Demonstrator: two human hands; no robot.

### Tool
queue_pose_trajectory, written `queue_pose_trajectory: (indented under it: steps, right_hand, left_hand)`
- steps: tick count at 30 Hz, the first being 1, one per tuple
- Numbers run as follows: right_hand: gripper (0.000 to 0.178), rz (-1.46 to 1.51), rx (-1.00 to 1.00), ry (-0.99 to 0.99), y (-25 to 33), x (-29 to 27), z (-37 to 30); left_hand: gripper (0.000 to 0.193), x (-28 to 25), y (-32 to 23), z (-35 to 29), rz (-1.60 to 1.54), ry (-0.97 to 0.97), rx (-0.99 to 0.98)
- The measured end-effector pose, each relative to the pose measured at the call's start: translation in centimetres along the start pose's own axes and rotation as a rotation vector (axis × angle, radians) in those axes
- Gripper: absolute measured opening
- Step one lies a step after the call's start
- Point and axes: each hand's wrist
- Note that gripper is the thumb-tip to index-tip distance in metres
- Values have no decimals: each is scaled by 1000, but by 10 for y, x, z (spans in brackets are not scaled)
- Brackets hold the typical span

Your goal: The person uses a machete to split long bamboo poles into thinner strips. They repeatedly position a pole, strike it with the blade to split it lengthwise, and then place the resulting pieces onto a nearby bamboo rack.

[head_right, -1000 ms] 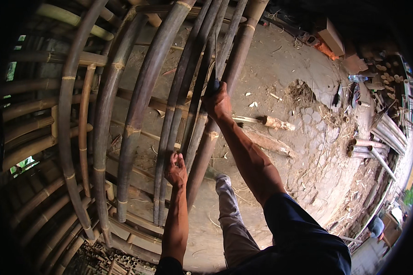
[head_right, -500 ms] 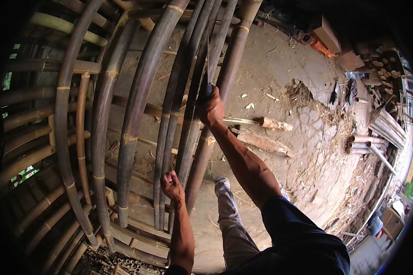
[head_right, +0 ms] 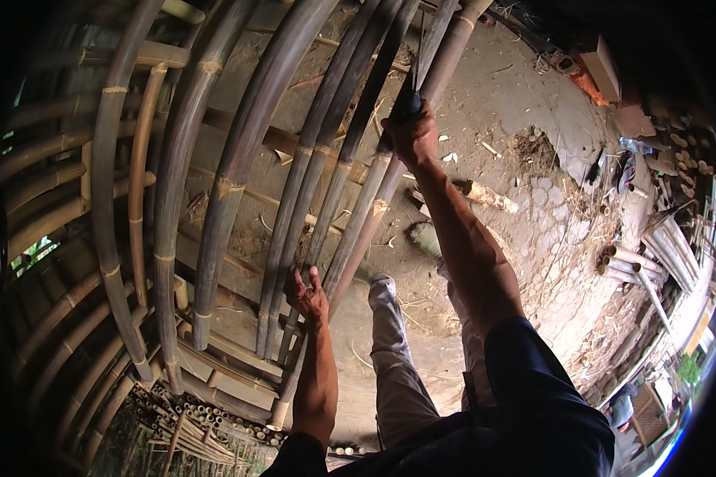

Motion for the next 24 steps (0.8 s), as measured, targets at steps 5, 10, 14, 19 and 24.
queue_pose_trajectory:
  steps: [5, 10, 14, 19, 24]
  right_hand:
    - [55, 122, -56, 48, -4, 25, 6]
    - [51, 265, -54, 65, 18, 34, -3]
    - [47, 636, 18, 329, 9, 29, 7]
    - [40, 600, -4, 381, -2, 18, 5]
    - [31, 676, 169, 507, 0, 19, -5]
  left_hand:
    - [39, 2, 9, 11, -246, 105, -131]
    - [40, 9, 17, 15, -332, 150, -140]
    - [38, 1, 14, 17, -180, 51, -56]
    - [51, -30, -7, 108, -239, -258, 80]
    - [42, -17, 30, 180, -802, 574, -49]
Point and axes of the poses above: each hand's wrist, its own z-axis towards the middle knuckle, its own x-axis out of the palm, y = z × x, and after that the axes turned 11 degrees about x, right-handed
